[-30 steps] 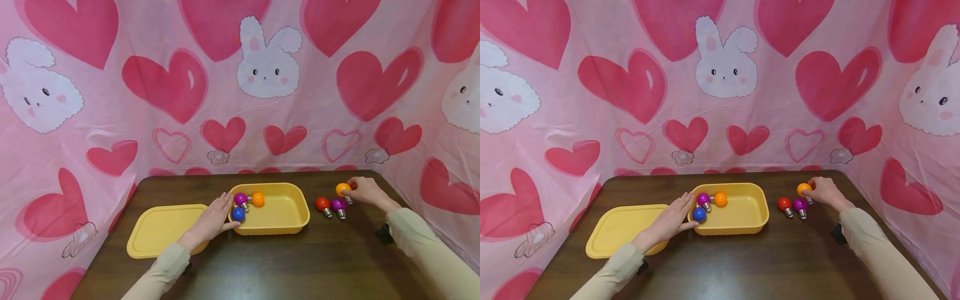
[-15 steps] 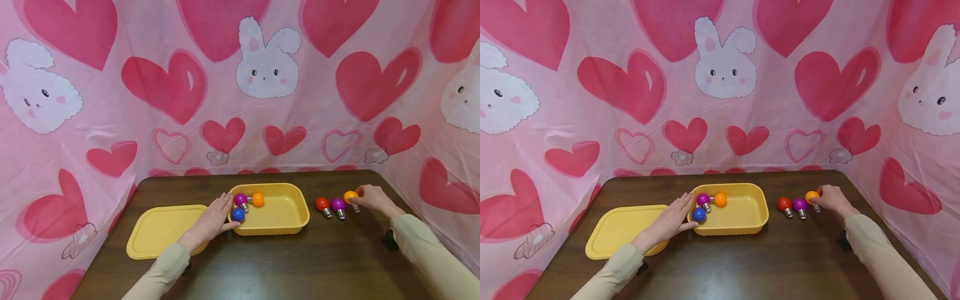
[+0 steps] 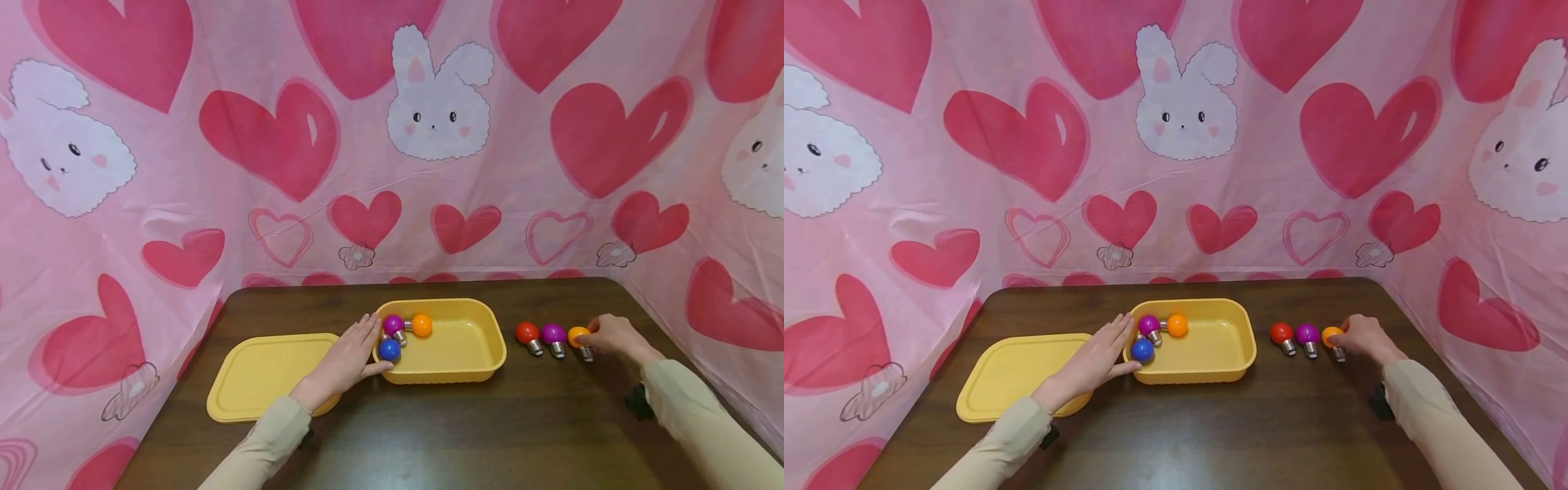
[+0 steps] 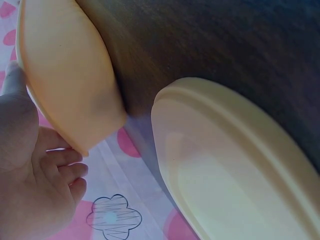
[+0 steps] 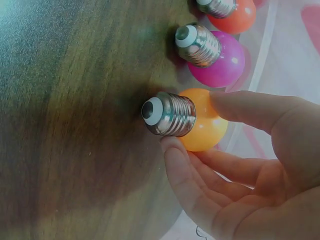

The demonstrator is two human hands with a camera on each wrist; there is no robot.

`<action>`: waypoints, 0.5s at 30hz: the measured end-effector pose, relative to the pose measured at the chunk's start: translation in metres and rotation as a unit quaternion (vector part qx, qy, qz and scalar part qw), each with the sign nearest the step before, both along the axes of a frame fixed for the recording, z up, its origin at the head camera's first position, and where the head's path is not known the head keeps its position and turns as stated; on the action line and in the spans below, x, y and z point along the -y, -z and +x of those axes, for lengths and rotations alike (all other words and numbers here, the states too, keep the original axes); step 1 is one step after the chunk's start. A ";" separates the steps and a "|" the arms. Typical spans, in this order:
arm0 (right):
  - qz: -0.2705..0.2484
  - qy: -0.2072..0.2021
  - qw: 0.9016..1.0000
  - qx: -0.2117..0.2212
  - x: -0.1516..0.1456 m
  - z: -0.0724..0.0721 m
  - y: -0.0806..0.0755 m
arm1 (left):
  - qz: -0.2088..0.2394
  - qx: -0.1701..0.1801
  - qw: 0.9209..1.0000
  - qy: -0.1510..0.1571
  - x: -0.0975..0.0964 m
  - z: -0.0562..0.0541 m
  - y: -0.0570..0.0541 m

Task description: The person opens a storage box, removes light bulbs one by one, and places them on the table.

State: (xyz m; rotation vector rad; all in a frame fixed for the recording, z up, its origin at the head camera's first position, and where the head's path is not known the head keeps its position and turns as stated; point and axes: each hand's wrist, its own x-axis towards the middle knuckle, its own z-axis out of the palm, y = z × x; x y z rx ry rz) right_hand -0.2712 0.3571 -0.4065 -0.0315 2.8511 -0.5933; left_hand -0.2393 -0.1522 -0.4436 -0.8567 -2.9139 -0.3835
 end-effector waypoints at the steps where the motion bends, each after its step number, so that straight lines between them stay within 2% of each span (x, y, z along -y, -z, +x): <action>1: -0.001 0.001 1.000 0.002 0.000 0.000 0.000 | -0.001 -0.001 1.000 0.000 0.000 0.000 0.000; 15: -0.013 0.006 1.000 0.015 0.003 0.002 0.001 | -0.003 0.016 1.000 -0.008 0.000 0.000 -0.001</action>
